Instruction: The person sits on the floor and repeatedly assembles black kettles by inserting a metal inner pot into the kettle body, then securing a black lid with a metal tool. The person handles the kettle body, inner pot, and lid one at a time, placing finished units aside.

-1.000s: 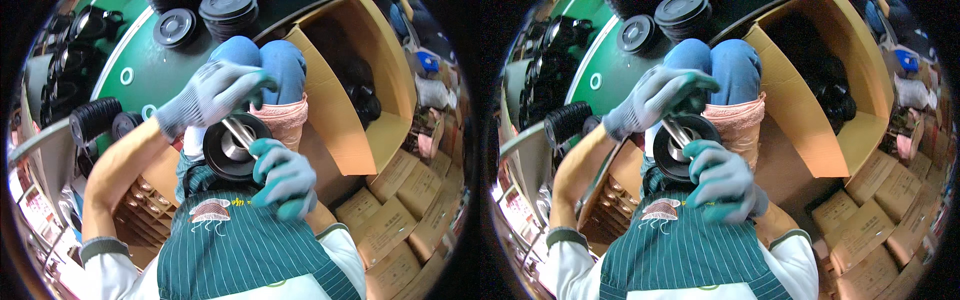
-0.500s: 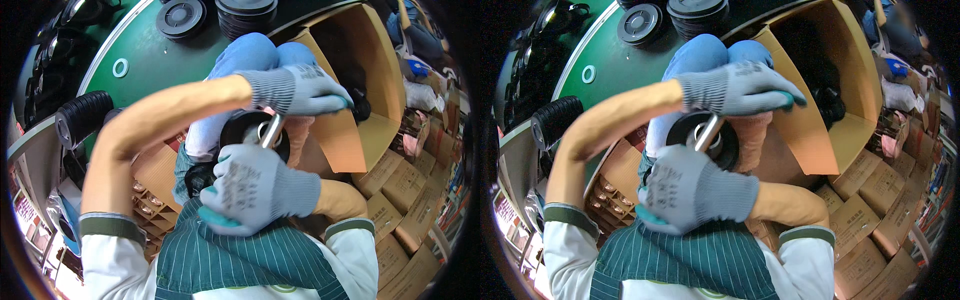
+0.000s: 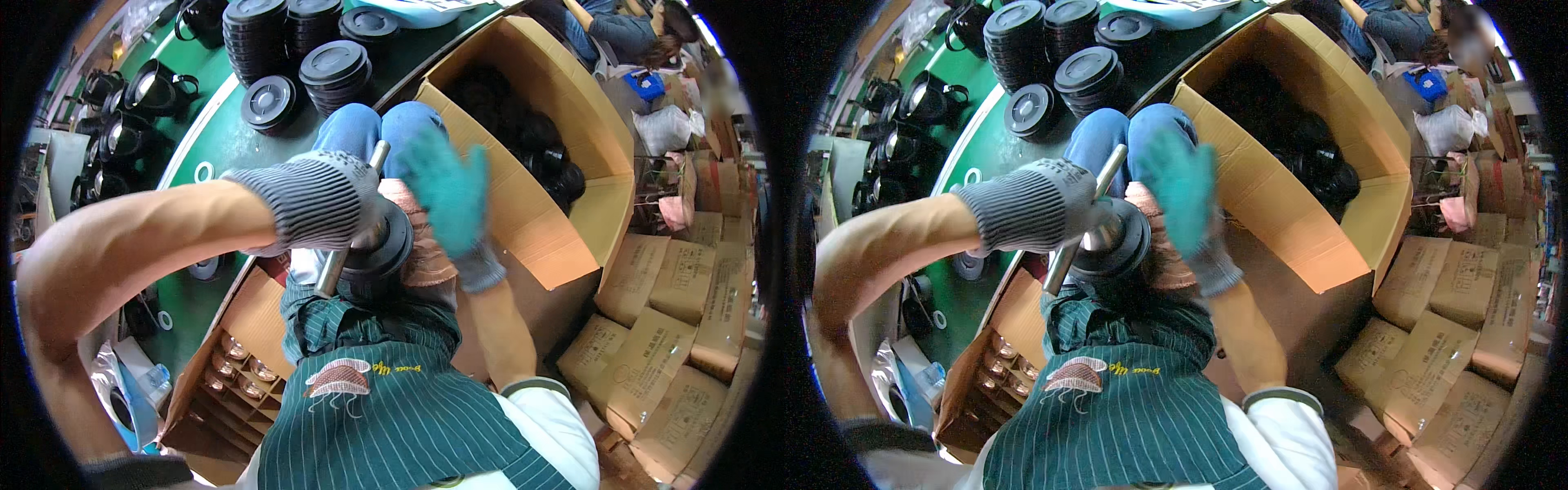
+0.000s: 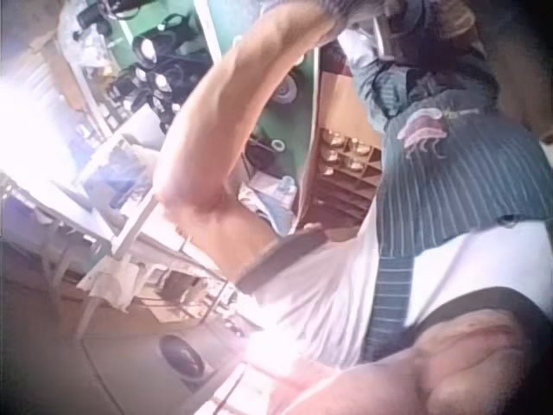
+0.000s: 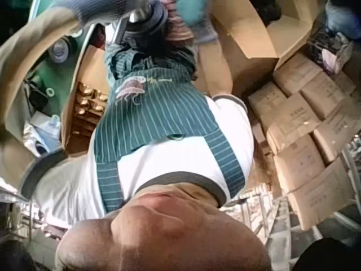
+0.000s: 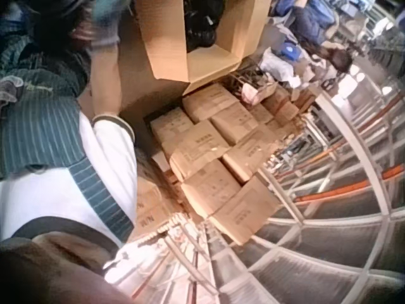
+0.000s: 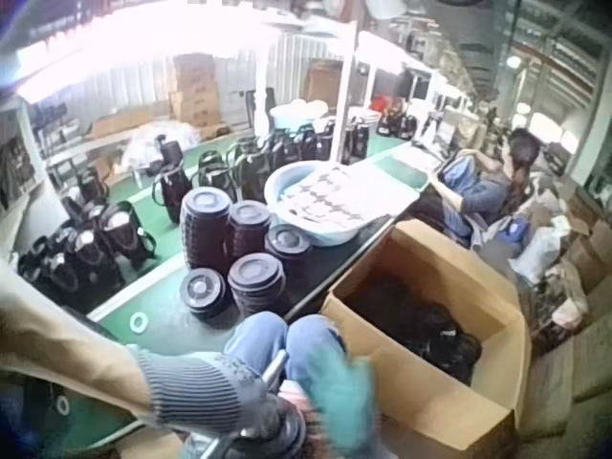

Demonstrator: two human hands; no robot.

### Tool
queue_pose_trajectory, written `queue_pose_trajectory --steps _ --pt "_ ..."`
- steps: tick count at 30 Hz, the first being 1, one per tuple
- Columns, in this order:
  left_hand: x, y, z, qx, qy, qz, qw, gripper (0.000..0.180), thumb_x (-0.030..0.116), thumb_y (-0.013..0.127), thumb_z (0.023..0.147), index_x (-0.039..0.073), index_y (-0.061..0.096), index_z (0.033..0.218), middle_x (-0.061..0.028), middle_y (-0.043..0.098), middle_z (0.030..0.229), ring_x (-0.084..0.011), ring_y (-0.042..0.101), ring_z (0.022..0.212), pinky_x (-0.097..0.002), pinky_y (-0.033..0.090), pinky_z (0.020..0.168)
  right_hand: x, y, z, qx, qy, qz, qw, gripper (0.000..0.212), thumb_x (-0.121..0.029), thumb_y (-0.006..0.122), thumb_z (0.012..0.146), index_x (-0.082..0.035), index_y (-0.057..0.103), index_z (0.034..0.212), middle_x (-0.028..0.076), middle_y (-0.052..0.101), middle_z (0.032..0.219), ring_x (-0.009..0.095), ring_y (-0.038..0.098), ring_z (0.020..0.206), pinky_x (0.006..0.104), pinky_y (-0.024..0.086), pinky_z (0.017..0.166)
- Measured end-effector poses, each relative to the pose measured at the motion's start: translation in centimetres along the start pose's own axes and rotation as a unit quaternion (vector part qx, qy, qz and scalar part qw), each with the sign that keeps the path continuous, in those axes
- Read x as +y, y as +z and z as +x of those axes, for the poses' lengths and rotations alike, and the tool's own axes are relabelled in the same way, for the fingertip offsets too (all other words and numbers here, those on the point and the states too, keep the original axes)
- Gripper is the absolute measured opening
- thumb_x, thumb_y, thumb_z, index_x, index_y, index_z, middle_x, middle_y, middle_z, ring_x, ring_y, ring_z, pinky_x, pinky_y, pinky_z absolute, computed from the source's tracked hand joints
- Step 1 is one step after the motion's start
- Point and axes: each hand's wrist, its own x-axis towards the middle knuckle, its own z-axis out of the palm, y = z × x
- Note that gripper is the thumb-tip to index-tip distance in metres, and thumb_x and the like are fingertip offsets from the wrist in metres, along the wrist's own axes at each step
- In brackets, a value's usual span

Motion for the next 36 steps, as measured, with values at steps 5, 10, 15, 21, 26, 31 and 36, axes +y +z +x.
queue_pose_trajectory --steps 5,10,15,21,26,31,36 --pt "4.6 2.0 0.6 0.051 -0.179 -0.029 0.982 0.095 0.053 0.064 0.091 -0.016 0.034 0.149 -0.0287 0.068 0.125 -0.0410 0.068 0.116 -0.0446 0.052 0.103 4.5 -3.9 3.1 -0.124 0.058 -0.066 0.988 0.081 -0.065 0.034 0.106 0.001 0.042 0.153 0.022 0.055 0.145 0.034 0.057 0.131 0.0433 0.046 0.115" --pt "2.7 3.7 2.9 0.127 -0.070 -0.032 0.989 0.082 0.051 0.075 0.089 -0.014 0.042 0.127 -0.0327 0.069 0.108 -0.0415 0.073 0.100 -0.0479 0.059 0.085 2.2 -1.9 8.1 0.003 0.221 -0.089 0.971 0.044 -0.052 0.066 0.098 -0.009 0.069 0.110 0.007 0.073 0.100 0.021 0.071 0.082 0.0319 0.059 0.078" --pt "0.5 6.3 0.0 0.161 -0.042 0.016 0.986 0.073 0.046 0.077 0.089 -0.007 0.043 0.126 -0.0316 0.069 0.104 -0.0440 0.072 0.096 -0.0505 0.058 0.082 5.1 0.9 5.4 0.063 0.058 -0.247 0.965 0.033 -0.037 0.064 0.105 -0.006 0.074 0.100 0.000 0.067 0.081 0.007 0.059 0.072 0.0245 0.046 0.062" --pt "-3.7 6.0 -0.5 0.147 0.126 0.030 0.981 0.070 0.046 0.083 0.084 0.002 0.046 0.125 -0.0219 0.066 0.103 -0.0429 0.069 0.094 -0.0468 0.057 0.081 5.3 0.1 1.1 0.051 -0.127 -0.255 0.957 0.025 -0.025 0.060 0.109 -0.003 0.063 0.096 -0.002 0.062 0.082 0.004 0.056 0.071 0.0224 0.046 0.062" --pt "-8.1 5.1 2.9 0.144 0.309 0.136 0.930 0.091 0.054 0.086 0.076 0.005 0.044 0.141 -0.0169 0.063 0.118 -0.0383 0.070 0.098 -0.0445 0.060 0.081 3.9 2.4 -3.9 0.110 -0.261 -0.390 0.876 0.034 -0.023 0.055 0.111 -0.008 0.043 0.084 -0.005 0.049 0.075 0.001 0.046 0.068 0.0191 0.042 0.060" --pt "-8.7 4.7 3.2 0.171 0.287 0.136 0.933 0.099 0.054 0.087 0.073 0.008 0.042 0.149 -0.0169 0.066 0.124 -0.0367 0.071 0.104 -0.0446 0.061 0.086 3.7 1.8 -2.7 0.107 -0.265 -0.364 0.886 0.034 -0.023 0.057 0.110 -0.006 0.049 0.082 -0.004 0.053 0.073 0.000 0.049 0.066 0.0203 0.042 0.057" --pt "-11.7 7.7 1.7 0.468 0.177 -0.111 0.859 0.090 0.036 0.093 0.070 0.006 0.052 0.144 -0.0218 0.070 0.124 -0.0339 0.071 0.114 -0.0423 0.056 0.098 1.0 1.0 -4.0 -0.072 -0.033 -0.350 0.933 0.099 -0.034 0.081 0.091 -0.003 0.021 0.163 0.022 0.039 0.160 0.028 0.043 0.146 0.0426 0.038 0.119"
